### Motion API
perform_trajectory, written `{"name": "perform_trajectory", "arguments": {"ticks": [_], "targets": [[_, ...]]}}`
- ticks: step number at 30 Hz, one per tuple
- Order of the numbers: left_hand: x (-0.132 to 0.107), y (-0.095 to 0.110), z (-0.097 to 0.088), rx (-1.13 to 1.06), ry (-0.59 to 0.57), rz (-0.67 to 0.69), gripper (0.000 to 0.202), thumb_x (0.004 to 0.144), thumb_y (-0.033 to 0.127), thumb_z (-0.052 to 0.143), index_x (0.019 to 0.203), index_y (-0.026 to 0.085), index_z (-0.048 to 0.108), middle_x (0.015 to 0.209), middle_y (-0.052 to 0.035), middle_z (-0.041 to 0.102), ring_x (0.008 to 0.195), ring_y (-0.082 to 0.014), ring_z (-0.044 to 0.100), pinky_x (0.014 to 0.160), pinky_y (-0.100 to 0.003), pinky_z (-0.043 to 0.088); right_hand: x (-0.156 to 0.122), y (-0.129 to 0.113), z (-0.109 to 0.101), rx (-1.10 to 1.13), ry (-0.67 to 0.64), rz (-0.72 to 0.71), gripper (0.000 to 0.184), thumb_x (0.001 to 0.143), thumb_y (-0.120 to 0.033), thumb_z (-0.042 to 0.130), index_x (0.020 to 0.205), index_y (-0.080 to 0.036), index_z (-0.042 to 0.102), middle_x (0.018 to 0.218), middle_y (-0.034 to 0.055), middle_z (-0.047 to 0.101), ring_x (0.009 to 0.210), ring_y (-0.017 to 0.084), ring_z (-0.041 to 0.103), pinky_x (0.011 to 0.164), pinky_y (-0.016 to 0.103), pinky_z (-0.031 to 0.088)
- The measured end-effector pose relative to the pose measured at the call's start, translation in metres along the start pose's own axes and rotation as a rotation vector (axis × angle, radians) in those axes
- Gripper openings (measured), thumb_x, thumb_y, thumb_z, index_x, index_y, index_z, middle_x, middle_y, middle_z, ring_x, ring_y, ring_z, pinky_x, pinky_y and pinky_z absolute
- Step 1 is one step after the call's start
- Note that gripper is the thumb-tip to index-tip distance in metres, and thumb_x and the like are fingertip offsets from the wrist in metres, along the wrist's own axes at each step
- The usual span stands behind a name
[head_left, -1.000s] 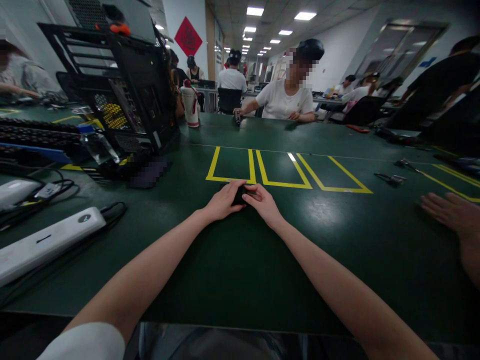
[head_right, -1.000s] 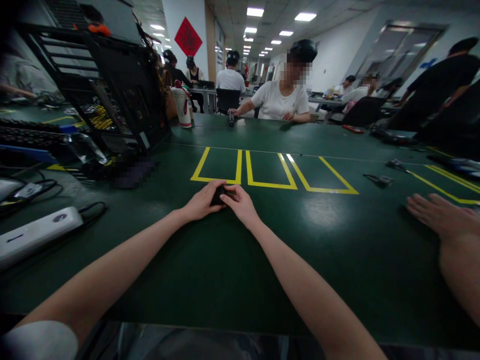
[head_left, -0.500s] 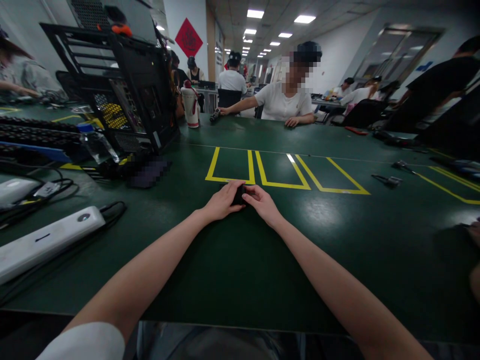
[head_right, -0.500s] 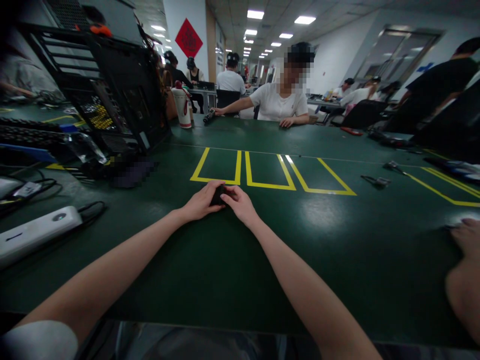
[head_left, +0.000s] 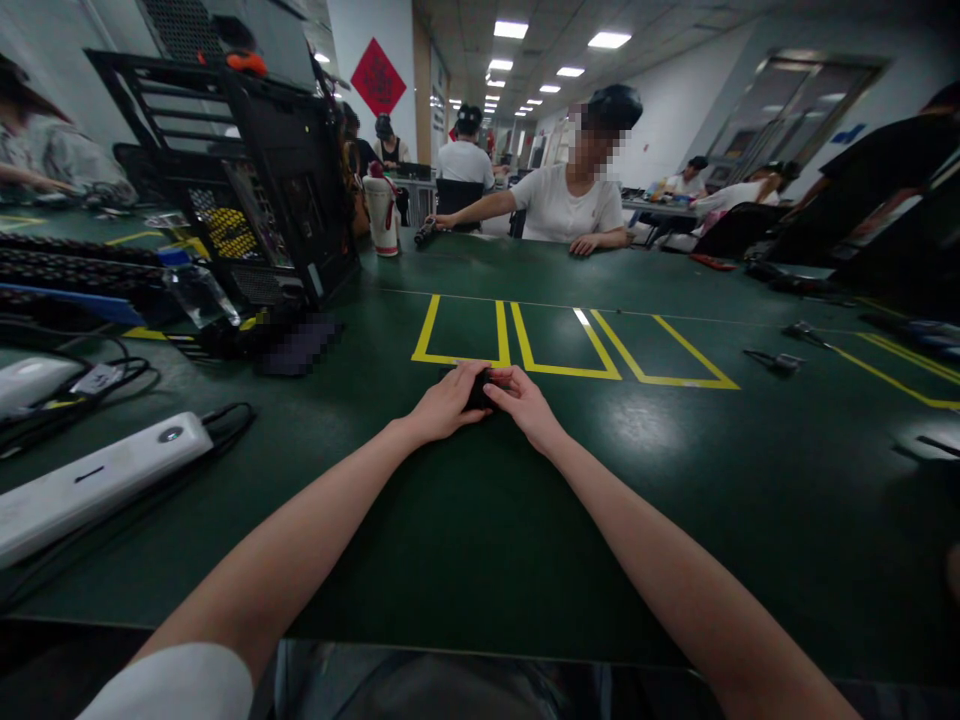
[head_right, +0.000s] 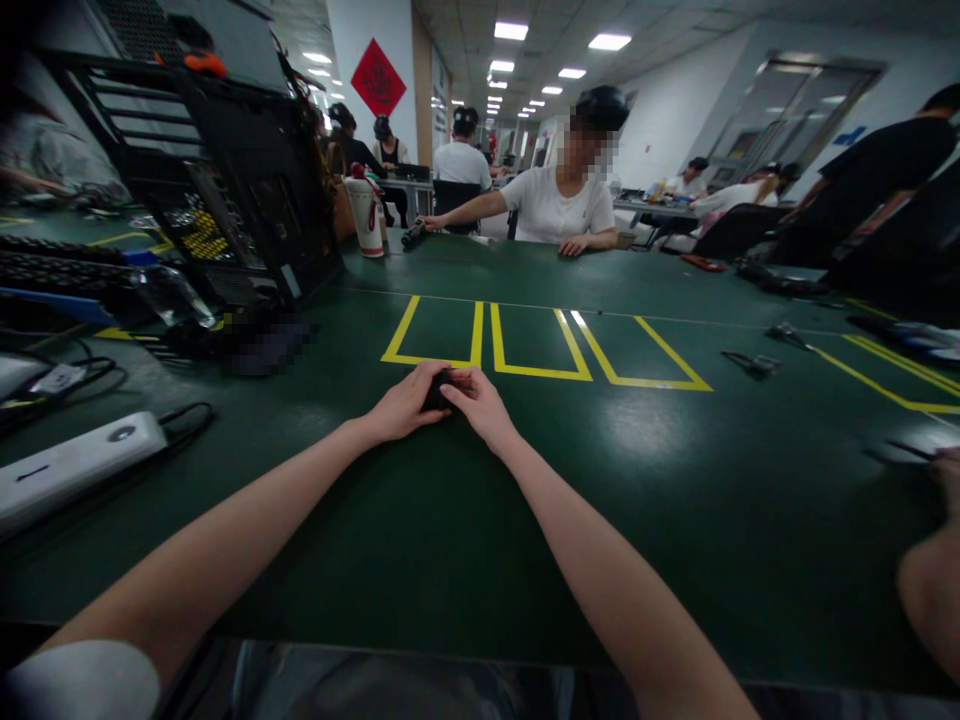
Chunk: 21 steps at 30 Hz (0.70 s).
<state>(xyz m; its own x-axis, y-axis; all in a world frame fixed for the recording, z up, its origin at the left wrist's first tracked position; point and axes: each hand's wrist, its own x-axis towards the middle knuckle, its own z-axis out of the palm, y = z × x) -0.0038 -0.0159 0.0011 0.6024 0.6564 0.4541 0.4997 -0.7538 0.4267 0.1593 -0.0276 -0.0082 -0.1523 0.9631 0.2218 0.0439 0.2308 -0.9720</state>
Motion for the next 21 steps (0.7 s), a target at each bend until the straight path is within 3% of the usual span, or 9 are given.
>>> {"name": "perform_trajectory", "arguments": {"ticks": [11,16,21], "targets": [[-0.0003,0.0008,-0.0012,0.009,-0.01,-0.025,0.058,0.072,0.027,0.058,0.121,0.022,0.026,0.122,-0.0101,0.04,0.111,-0.025,0.044,0.086,-0.044,0.042,-0.0028,-0.0031,-0.0049,0.079,-0.104,0.077,0.034,0.063,-0.027,0.067,0.092,-0.024,0.05,0.095,0.0002,0.056,0.09,0.016,0.054,0.082,0.036,0.044],[0.0002,0.0011,-0.0009,0.006,-0.012,-0.011,0.06,0.072,0.028,0.058,0.122,0.023,0.025,0.121,-0.0096,0.04,0.11,-0.0245,0.044,0.086,-0.043,0.043,-0.0043,-0.0053,-0.0031,0.032,-0.035,0.048,0.024,0.069,-0.035,0.06,0.088,-0.023,0.053,0.093,0.0005,0.057,0.094,0.015,0.052,0.087,0.037,0.04],[0.0005,0.0006,-0.0004,0.017,-0.004,0.005,0.059,0.073,0.029,0.058,0.121,0.021,0.025,0.121,-0.0104,0.04,0.111,-0.0242,0.043,0.088,-0.042,0.042,-0.0029,-0.0019,-0.0021,0.003,-0.027,0.042,0.03,0.07,-0.035,0.059,0.097,-0.023,0.053,0.097,0.0017,0.057,0.097,0.016,0.051,0.089,0.036,0.038]]}}
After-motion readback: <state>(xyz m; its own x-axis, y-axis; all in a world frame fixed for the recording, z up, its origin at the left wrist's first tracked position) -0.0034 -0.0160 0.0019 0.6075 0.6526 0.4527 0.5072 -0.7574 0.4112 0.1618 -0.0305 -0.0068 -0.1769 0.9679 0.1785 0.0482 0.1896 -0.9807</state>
